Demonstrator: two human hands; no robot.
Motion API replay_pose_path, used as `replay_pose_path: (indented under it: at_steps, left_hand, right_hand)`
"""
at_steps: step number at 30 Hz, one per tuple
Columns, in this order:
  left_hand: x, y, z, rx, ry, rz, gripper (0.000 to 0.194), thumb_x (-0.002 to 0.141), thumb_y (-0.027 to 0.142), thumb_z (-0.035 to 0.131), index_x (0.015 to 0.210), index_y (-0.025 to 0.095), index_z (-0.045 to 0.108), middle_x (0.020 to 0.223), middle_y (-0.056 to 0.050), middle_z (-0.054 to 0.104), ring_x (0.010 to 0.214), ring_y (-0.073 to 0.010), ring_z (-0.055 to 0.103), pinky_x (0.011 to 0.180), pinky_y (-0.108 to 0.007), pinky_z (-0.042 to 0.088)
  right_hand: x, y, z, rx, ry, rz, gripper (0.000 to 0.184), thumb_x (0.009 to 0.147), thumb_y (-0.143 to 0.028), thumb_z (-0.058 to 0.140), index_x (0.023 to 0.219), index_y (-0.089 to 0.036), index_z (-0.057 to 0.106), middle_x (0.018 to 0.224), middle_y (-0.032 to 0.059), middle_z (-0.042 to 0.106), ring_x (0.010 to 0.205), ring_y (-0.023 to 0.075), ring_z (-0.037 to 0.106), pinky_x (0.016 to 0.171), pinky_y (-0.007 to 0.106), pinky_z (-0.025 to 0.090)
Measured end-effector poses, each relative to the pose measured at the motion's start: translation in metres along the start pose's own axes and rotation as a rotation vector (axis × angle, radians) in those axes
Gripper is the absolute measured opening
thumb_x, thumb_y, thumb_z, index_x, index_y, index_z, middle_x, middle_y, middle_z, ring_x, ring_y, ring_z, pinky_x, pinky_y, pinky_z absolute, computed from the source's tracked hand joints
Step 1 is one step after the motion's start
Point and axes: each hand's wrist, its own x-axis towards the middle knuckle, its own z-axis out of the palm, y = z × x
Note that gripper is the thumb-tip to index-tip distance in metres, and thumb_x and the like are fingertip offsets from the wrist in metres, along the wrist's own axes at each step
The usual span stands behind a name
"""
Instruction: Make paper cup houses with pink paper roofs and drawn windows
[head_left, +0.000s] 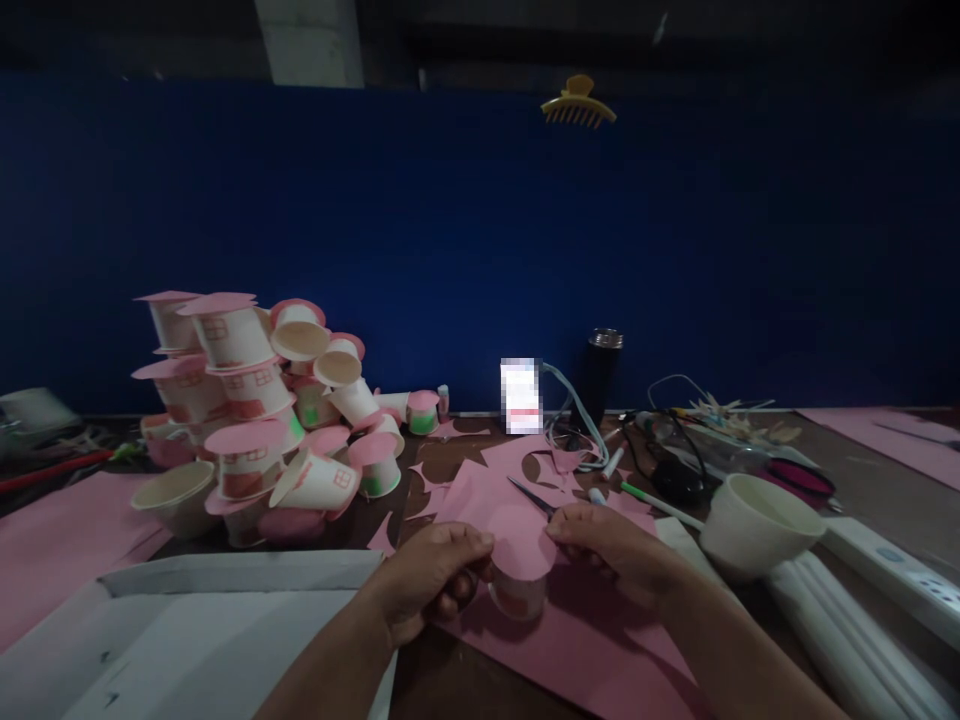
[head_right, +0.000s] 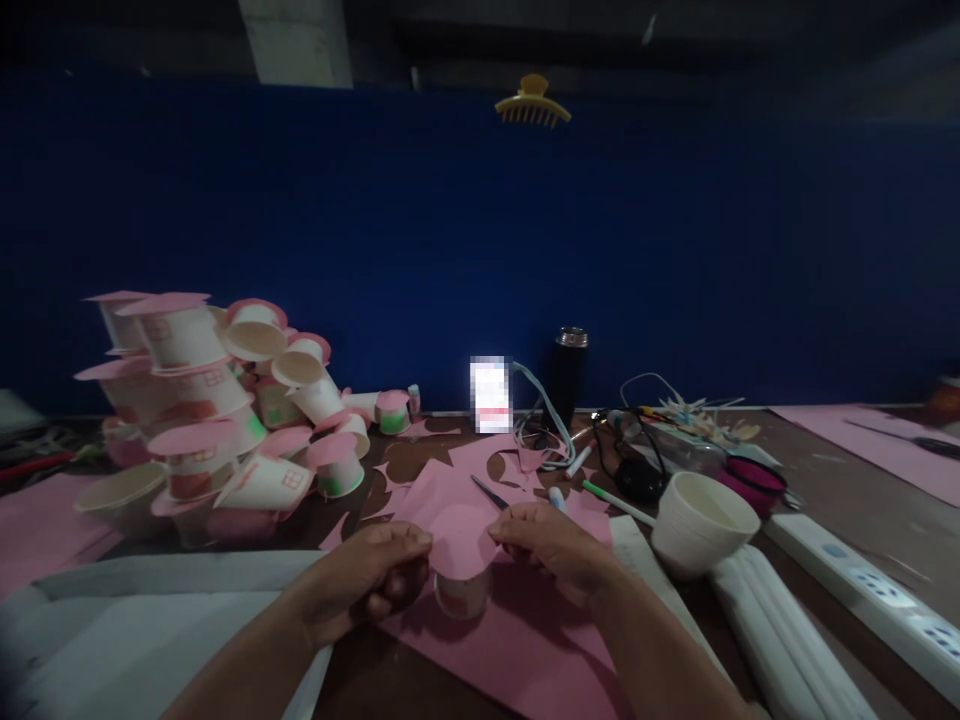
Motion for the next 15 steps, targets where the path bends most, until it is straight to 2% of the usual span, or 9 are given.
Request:
replay_pose_path:
  at_steps: [8, 15]
  left_hand:
    - [0.0043, -0.0041, -0.0006, -0.023, 0.022, 0.023, 0.041, 0.059, 0.045, 0.079, 0.070, 0.015, 0.052, 0.059, 0.003, 0.054, 0.042, -0.0009, 0.034, 0.037, -0.015, 0.009]
    - [0.0039, -0.0059, -0.0012, -0.016, 0.029, 0.006, 0.043, 0.058, 0.045, 0.080, 0.071, 0.015, 0.051, 0.063, 0.002, 0.057, 0.044, -0.0009, 0.036, 0.037, -0.015, 0.011]
  right_hand:
    - [-0.0001, -0.0017, -0.0003, -0.012, 0.014, 0.024, 0.025, 0.072, -0.038, 0.066, 0.063, -0.019, 0.053, 0.055, -0.0063, 0.045, 0.048, 0.0068, 0.030, 0.046, 0.024, 0.014]
    - [-0.0006, -0.0029, 0.0005, -0.019, 0.016, 0.026, 0.030, 0.070, -0.042, 0.068, 0.061, -0.019, 0.051, 0.055, -0.0056, 0.045, 0.048, 0.0070, 0.030, 0.047, 0.025, 0.013]
